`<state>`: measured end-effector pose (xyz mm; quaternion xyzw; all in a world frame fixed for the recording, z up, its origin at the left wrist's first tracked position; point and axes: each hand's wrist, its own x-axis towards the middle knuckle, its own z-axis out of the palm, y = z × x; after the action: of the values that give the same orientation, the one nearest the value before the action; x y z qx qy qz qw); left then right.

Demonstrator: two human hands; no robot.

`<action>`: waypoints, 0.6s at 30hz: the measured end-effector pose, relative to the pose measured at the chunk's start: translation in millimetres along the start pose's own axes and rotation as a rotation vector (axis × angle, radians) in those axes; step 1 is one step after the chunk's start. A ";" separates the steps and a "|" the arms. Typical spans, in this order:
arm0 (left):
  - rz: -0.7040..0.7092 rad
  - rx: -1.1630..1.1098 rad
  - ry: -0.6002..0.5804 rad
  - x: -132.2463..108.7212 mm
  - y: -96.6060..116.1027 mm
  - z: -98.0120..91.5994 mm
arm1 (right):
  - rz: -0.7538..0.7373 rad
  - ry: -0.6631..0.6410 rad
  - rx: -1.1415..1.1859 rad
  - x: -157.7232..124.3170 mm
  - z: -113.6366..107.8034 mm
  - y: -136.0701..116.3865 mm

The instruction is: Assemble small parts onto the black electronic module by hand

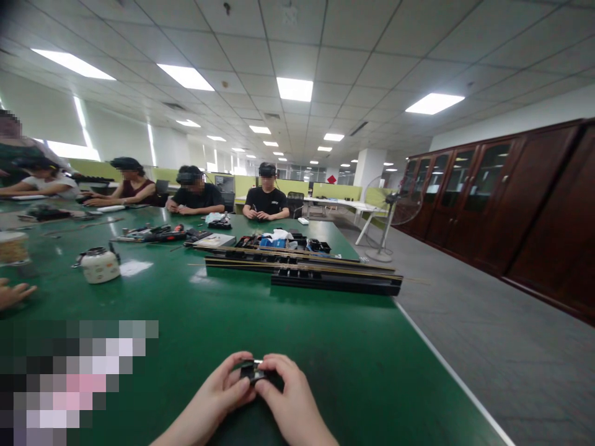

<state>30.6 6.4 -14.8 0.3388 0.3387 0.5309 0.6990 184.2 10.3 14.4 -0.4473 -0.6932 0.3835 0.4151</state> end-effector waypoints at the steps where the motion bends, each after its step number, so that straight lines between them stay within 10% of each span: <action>1: -0.006 -0.005 0.006 -0.3 0.8 0.0 | 0.006 -0.005 0.006 0.1 -0.2 -0.6; 18: 0.010 0.037 0.060 0.7 1.9 -0.8 | 0.023 -0.109 0.144 3.4 0.4 13.0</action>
<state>29.1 7.6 -13.7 0.3376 0.3675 0.5380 0.6793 186.9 17.4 3.3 -0.4029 -0.6799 0.4610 0.4036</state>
